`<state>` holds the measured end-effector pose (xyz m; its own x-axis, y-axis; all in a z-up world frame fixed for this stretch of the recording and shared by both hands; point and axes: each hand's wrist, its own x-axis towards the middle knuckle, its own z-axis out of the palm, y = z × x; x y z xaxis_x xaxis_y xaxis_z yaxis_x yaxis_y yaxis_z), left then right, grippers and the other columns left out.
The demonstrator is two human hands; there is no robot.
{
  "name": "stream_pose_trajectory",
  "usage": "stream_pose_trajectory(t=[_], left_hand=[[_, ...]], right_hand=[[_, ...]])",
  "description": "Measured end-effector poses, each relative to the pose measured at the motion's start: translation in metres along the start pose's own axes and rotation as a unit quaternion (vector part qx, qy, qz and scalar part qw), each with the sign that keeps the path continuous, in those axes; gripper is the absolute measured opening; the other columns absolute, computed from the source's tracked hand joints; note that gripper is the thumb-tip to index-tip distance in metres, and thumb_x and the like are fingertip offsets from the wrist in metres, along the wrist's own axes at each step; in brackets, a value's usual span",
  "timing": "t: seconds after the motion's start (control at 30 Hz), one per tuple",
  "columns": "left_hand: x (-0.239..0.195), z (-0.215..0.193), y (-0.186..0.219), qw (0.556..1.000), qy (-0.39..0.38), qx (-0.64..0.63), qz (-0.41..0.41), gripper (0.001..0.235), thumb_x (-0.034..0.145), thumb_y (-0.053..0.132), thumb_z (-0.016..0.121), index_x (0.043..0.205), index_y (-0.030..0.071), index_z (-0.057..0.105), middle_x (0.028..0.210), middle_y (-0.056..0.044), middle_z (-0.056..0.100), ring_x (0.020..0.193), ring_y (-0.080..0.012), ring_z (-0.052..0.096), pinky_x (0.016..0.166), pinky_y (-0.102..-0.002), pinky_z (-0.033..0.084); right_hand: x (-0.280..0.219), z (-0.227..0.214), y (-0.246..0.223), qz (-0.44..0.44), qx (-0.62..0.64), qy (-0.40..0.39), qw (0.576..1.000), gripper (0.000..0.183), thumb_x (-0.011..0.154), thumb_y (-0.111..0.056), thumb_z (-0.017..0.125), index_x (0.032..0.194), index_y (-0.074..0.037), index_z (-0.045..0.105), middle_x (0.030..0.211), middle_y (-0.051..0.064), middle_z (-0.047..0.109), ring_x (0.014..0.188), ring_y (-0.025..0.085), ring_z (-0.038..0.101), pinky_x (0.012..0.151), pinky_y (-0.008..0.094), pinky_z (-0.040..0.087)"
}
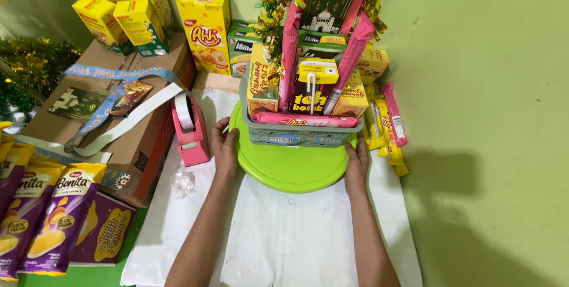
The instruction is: Assembling a decorative gift hamper by arranging snacks and decorations
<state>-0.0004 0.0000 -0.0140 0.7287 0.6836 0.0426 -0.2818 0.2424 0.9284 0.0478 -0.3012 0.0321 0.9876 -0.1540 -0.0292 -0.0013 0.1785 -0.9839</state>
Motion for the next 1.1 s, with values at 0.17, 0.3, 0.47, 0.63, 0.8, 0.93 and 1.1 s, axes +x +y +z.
stream_pose_trajectory(t=[0.17, 0.3, 0.47, 0.63, 0.8, 0.93, 1.1], left_hand=[[-0.017, 0.014, 0.044, 0.999, 0.002, 0.025, 0.020, 0.038, 0.102, 0.023, 0.059, 0.135, 0.003, 0.057, 0.130, -0.016, 0.054, 0.131, -0.0284, 0.049, 0.114, -0.045, 0.040], [-0.009, 0.011, 0.061, 0.977, -0.006, 0.190, 0.099, 0.038, 0.109, 0.030, 0.048, 0.138, 0.006, 0.055, 0.143, -0.024, 0.053, 0.143, -0.0411, 0.043, 0.121, -0.053, 0.031], [0.014, 0.039, 0.116, 0.971, -0.026, 0.218, 0.094, 0.042, 0.111, 0.039, 0.037, 0.141, 0.013, 0.050, 0.138, -0.017, 0.060, 0.126, -0.0344, 0.060, 0.109, -0.052, 0.043], [0.064, 0.046, 0.101, 0.939, -0.113, 0.324, -0.009, 0.056, 0.107, 0.058, 0.039, 0.144, 0.017, 0.049, 0.127, -0.011, 0.071, 0.115, -0.0322, 0.069, 0.098, -0.050, 0.050], [0.051, 0.066, 0.138, 0.929, -0.165, 0.329, -0.046, 0.068, 0.105, 0.063, 0.038, 0.145, 0.010, 0.052, 0.132, -0.022, 0.067, 0.128, -0.0404, 0.060, 0.107, -0.055, 0.044], [0.063, 0.067, 0.126, 0.941, -0.188, 0.277, -0.058, 0.062, 0.104, 0.055, 0.046, 0.142, 0.008, 0.057, 0.129, -0.021, 0.069, 0.128, -0.0361, 0.061, 0.108, -0.051, 0.045], [0.056, 0.076, 0.129, 0.944, -0.180, 0.269, -0.059, 0.058, 0.102, 0.050, 0.051, 0.133, 0.003, 0.065, 0.122, -0.023, 0.070, 0.121, -0.0343, 0.064, 0.101, -0.049, 0.050]], right_hand=[[-0.011, -0.007, -0.022, -0.067, -0.106, 0.042, 0.991, 0.065, 0.096, -0.009, 0.065, 0.154, -0.001, 0.037, 0.150, 0.030, 0.039, 0.140, 0.051, 0.042, 0.116, 0.059, 0.039], [0.000, -0.008, -0.052, -0.131, -0.134, 0.070, 0.980, 0.047, 0.102, -0.012, 0.062, 0.146, -0.005, 0.050, 0.139, 0.024, 0.050, 0.132, 0.045, 0.052, 0.106, 0.057, 0.049], [0.048, -0.006, -0.083, -0.107, -0.113, 0.026, 0.988, 0.038, 0.107, -0.024, 0.050, 0.141, -0.008, 0.056, 0.117, 0.011, 0.065, 0.099, 0.021, 0.061, 0.074, 0.029, 0.048], [0.048, 0.022, -0.115, -0.052, -0.172, -0.014, 0.984, 0.038, 0.103, -0.036, 0.054, 0.130, -0.014, 0.068, 0.111, 0.012, 0.063, 0.096, 0.027, 0.062, 0.060, 0.030, 0.041], [0.033, 0.040, -0.138, -0.050, -0.189, -0.045, 0.980, 0.048, 0.104, -0.039, 0.053, 0.139, -0.007, 0.062, 0.139, 0.025, 0.057, 0.132, 0.045, 0.052, 0.094, 0.059, 0.048], [0.020, 0.055, -0.143, -0.070, -0.128, -0.059, 0.988, 0.038, 0.106, -0.031, 0.054, 0.127, -0.003, 0.070, 0.127, 0.024, 0.064, 0.122, 0.038, 0.060, 0.099, 0.048, 0.048], [0.044, 0.042, -0.109, -0.069, -0.091, -0.074, 0.991, 0.030, 0.104, -0.029, 0.057, 0.112, -0.007, 0.076, 0.108, 0.011, 0.069, 0.101, 0.026, 0.065, 0.090, 0.040, 0.052]])
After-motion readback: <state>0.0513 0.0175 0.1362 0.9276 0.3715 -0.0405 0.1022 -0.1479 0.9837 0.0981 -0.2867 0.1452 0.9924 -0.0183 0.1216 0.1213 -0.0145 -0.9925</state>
